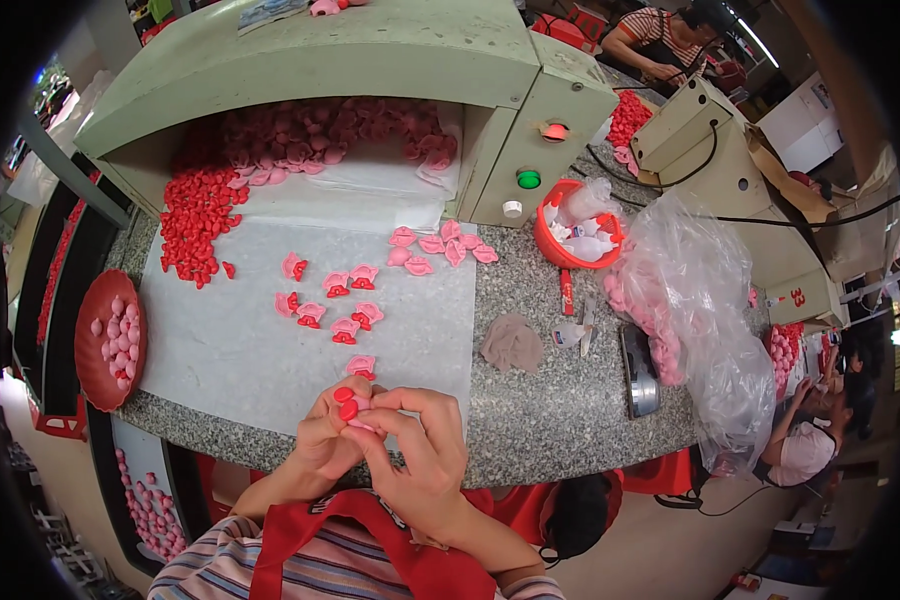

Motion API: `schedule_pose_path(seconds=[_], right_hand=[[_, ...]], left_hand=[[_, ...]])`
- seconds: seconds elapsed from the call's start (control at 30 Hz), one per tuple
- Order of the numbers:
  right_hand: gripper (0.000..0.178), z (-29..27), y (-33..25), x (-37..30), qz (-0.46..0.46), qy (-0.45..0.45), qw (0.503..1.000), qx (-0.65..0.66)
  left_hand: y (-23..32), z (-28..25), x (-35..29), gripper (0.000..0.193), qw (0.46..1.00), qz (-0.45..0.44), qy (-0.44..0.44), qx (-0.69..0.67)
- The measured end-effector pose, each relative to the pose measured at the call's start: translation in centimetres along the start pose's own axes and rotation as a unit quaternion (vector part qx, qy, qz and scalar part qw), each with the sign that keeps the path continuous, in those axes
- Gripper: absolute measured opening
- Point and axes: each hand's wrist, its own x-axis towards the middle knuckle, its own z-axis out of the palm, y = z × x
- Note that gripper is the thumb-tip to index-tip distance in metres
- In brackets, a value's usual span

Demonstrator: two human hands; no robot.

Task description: Gluing small pink plastic components onto larger pink plastic bases at an assembly workbench.

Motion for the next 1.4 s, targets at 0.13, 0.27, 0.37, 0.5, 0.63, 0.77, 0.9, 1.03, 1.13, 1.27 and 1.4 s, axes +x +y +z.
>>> schedule_pose_path(seconds=[0.13, 0.27, 0.37, 0.5, 0.63, 0.77, 0.9, 1.03, 1.13, 1.27, 1.4], right_hand=[[0.029, 0.8, -0.1, -0.7, -0.001, 0.041, 0.999, -0.011], [0.032, 1.1, 0.0, -1.1, 0.000, 0.095, 0.995, -0.018], [0.034, 0.7, 0.3, -1.1, -0.028, 0.090, 0.994, -0.046], [0.031, 0.8, 0.7, -1.4, -0.011, 0.048, 0.998, -0.035], [0.028, 0.8, 0.5, -1.4, -0.001, 0.044, 0.999, -0.022], [0.027, 0.9, 0.4, -1.3, 0.001, 0.054, 0.999, 0.001], [0.026, 0.9, 0.6, -1.4, 0.004, 0.060, 0.998, 0.005], [0.026, 1.1, 0.9, -1.4, 0.003, 0.059, 0.998, 0.013], [0.025, 1.1, 1.1, -1.4, 0.005, 0.051, 0.999, 0.019], [0.023, 1.1, 1.2, -1.7, 0.033, 0.043, 0.996, 0.075], [0.028, 0.5, 3.1, -3.0, 0.088, -0.020, 0.973, 0.212]], left_hand=[[0.0, 0.5, 0.3, 0.040, 1.000, 0.017, -0.008, -0.010], [-0.1, 0.5, 0.3, 0.040, 0.999, 0.017, -0.015, -0.032], [-0.2, 0.6, 0.3, 0.038, 0.999, 0.029, -0.020, -0.032], [-0.1, 1.7, 0.8, 0.031, 0.998, 0.061, 0.015, -0.006], [0.0, 1.5, 0.6, 0.026, 0.998, 0.066, -0.004, 0.012], [-0.1, 0.9, 0.4, 0.030, 0.997, 0.069, -0.036, 0.011], [-0.3, 0.6, 0.5, 0.030, 0.997, 0.060, -0.041, -0.011], [-0.2, 0.6, 0.6, 0.029, 0.997, 0.062, -0.043, -0.010], [-0.2, 0.4, 0.6, 0.029, 0.997, 0.068, -0.043, -0.010], [0.0, 0.6, 0.5, 0.027, 0.993, 0.098, -0.031, 0.060], [0.9, 1.0, -0.2, 0.027, 0.930, 0.170, -0.024, 0.324]])
